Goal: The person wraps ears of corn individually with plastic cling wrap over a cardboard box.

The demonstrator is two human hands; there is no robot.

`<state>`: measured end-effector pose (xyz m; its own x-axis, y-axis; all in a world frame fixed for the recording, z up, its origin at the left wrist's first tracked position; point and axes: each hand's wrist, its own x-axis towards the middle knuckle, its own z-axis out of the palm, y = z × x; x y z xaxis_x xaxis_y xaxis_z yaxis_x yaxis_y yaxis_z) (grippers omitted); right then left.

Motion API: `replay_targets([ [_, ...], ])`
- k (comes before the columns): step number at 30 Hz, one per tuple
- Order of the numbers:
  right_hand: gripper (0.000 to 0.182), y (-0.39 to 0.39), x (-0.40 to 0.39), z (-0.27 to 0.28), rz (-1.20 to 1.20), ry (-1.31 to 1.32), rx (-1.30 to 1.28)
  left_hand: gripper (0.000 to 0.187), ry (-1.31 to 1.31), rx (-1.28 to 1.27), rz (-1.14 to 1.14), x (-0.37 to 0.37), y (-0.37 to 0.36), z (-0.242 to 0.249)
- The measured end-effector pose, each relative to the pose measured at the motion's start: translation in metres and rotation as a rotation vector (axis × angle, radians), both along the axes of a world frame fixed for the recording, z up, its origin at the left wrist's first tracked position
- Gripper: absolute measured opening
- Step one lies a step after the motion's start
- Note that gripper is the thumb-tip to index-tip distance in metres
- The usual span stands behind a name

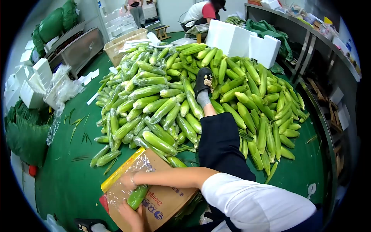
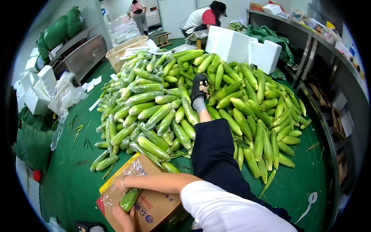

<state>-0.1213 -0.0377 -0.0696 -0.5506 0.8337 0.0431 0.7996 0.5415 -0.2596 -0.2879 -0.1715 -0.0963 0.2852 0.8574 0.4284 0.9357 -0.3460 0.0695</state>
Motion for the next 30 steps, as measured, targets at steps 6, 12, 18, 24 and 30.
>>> replay_targets([
  [6, 0.056, -0.005, -0.014, -0.039, 0.611, 0.149, -0.913, 0.068, 0.012, -0.526, -0.068, 0.022, -0.024, 0.030],
  [12, 0.078, -0.084, 0.023, -0.053, 0.559, 0.122, -0.324, 0.058, -0.942, -1.323, 0.123, 0.066, -0.114, 0.027],
  [18, 0.032, -0.194, 0.110, -0.017, 0.213, 0.709, -0.475, 0.046, -0.908, -1.954, 0.272, 0.062, -0.202, 0.024],
  [24, 0.041, -0.389, 0.186, -0.043, -0.513, 1.066, -1.083, 0.042, -0.449, -1.862, -0.013, 0.078, -0.224, 0.060],
  [30, 0.027, -0.373, 0.235, -0.038, -0.982, 1.318, -0.830, 0.029, -0.497, -1.395, -0.223, 0.170, -0.130, 0.124],
])
